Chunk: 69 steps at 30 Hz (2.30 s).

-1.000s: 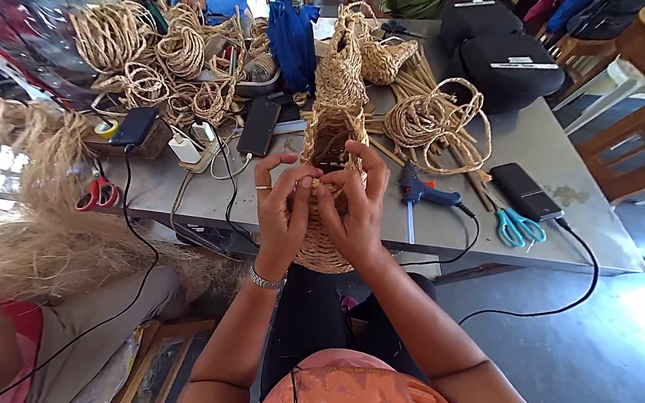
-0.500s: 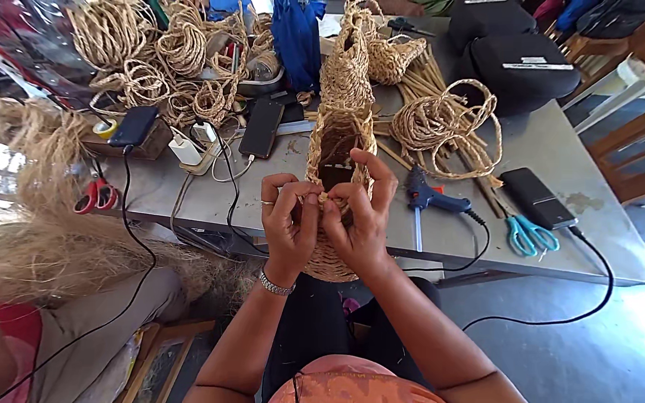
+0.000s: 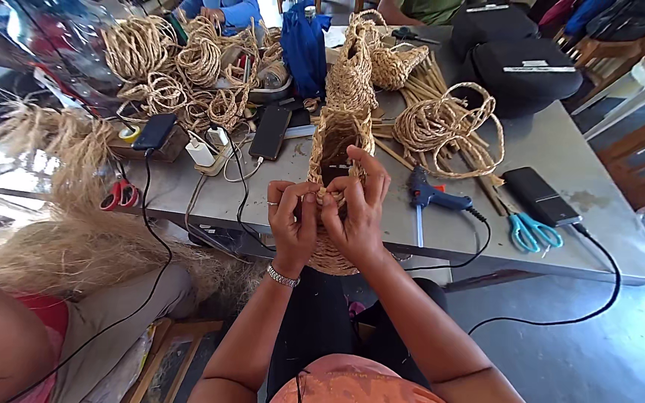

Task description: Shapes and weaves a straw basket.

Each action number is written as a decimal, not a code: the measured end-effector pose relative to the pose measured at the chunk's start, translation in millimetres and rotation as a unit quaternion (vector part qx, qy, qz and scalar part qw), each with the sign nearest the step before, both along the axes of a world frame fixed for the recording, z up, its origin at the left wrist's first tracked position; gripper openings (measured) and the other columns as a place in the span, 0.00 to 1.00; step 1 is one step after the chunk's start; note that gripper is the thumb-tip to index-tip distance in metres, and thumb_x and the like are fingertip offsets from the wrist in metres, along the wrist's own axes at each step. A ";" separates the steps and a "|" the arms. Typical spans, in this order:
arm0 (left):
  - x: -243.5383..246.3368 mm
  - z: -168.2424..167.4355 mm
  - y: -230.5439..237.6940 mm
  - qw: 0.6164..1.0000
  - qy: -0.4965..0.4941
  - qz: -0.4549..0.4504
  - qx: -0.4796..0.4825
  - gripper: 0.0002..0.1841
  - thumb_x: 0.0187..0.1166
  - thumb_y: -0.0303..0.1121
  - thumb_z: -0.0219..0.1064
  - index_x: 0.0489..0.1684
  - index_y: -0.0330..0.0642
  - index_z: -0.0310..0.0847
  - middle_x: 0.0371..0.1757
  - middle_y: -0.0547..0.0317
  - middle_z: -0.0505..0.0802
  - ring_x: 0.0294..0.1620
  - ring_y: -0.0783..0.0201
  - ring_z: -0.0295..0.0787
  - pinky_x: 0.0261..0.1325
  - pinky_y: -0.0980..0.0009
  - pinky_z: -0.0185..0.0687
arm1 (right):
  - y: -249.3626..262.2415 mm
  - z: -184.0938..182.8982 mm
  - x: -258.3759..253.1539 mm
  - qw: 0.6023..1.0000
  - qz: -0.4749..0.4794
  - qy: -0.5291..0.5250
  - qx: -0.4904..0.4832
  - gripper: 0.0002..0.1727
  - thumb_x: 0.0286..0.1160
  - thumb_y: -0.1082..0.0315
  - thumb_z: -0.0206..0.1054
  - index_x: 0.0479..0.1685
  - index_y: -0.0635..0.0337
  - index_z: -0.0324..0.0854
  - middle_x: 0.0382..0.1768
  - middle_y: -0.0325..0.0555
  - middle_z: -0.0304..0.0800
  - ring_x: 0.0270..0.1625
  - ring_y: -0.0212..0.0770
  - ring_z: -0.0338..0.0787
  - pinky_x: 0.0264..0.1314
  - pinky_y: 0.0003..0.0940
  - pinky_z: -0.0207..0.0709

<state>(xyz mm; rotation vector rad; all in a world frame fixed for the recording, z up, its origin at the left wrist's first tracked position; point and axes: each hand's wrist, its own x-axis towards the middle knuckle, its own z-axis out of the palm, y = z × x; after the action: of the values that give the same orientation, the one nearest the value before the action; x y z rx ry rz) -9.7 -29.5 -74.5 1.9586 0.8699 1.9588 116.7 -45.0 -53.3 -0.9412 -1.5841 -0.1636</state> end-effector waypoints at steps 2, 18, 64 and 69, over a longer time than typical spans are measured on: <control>-1.1 8.2 -1.7 1.000 0.014 -0.014 -0.012 0.12 0.89 0.32 0.56 0.50 0.37 0.86 0.50 0.57 0.80 0.45 0.73 0.77 0.45 0.81 0.75 | -1.2 0.2 0.4 1.000 -0.004 0.001 -0.005 0.09 0.78 0.61 0.60 0.35 0.55 0.80 0.80 0.60 0.70 0.86 0.60 0.64 0.85 0.52 0.62; -5.8 42.7 15.2 0.947 0.022 -0.238 -0.215 0.25 0.93 0.40 0.50 0.90 0.57 0.63 0.86 0.64 0.75 0.79 0.63 0.76 0.77 0.60 0.77 | -0.5 -1.1 4.4 1.000 -0.011 -0.003 -0.022 0.12 0.82 0.59 0.57 0.43 0.54 0.84 0.85 0.55 0.68 0.90 0.59 0.60 0.88 0.55 0.59; 33.9 41.9 87.9 0.974 -0.016 -0.122 -0.191 0.12 0.83 0.28 0.43 0.45 0.45 0.74 0.72 0.58 0.82 0.71 0.66 0.79 0.68 0.65 0.77 | 83.7 6.7 60.1 0.996 0.019 0.079 0.026 0.14 0.77 0.75 0.55 0.36 0.61 0.89 0.71 0.59 0.83 0.74 0.55 0.79 0.78 0.46 0.71; 33.6 38.8 84.1 0.970 -0.015 -0.127 -0.206 0.13 0.84 0.30 0.42 0.49 0.47 0.74 0.73 0.60 0.81 0.70 0.69 0.79 0.66 0.67 0.77 | 82.5 2.8 56.9 0.996 0.016 0.085 0.004 0.15 0.76 0.76 0.54 0.36 0.61 0.89 0.74 0.57 0.81 0.77 0.56 0.77 0.81 0.48 0.67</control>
<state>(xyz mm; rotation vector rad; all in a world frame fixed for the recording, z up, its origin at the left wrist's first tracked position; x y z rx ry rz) 23.9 54.6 -35.7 1.6968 0.8838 1.5166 173.5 37.5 -50.5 -0.8991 -1.4401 -0.0643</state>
